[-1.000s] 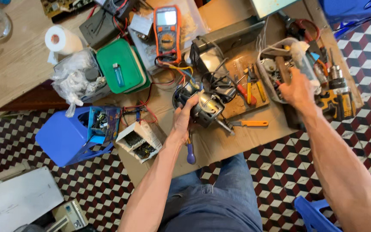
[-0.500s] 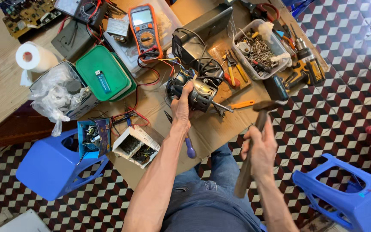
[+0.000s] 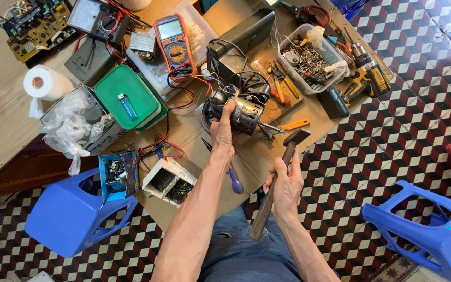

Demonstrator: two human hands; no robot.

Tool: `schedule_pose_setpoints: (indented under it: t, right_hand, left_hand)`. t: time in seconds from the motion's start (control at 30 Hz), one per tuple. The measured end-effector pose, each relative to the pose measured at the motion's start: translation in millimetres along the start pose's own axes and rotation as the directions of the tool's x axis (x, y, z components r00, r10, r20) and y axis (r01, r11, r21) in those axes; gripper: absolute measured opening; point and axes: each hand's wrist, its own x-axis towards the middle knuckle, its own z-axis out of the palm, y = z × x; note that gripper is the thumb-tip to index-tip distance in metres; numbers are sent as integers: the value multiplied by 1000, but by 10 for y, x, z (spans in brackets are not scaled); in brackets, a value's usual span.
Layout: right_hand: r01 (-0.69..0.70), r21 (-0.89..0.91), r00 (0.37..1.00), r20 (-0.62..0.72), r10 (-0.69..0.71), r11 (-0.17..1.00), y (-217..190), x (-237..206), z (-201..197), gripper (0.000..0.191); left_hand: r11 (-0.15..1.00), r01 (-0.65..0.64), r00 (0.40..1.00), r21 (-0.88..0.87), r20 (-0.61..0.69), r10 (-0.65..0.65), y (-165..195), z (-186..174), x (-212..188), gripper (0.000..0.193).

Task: The person works on a disassembled electric motor and its housing on a cluttered workbench. They use a screwdriver to adjust internal components, rotate the motor shaft, and connect wires to a multimeter for testing. The person repeatedly handles the motor and housing, making adjustments and checking connections throughout the clip.

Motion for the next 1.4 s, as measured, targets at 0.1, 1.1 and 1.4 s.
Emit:
schedule_pose_setpoints:
  t: [0.1, 1.1, 1.4]
  right_hand:
    - [-30, -19, 1000, 10, 30, 999, -3, 1, 14, 60]
    - [532, -759, 846, 496, -197, 374, -591, 2130, -461, 31]
    - [140, -561, 902, 412, 129, 816, -353, 1509, -201, 21]
  left_hand:
    - [998, -2, 999, -60, 40, 5, 23, -7, -20, 85]
    - [999, 32, 999, 22, 13, -32, 270, 0, -43, 80]
    - [1000, 7, 1000, -25, -13, -8, 219, 69, 26, 75]
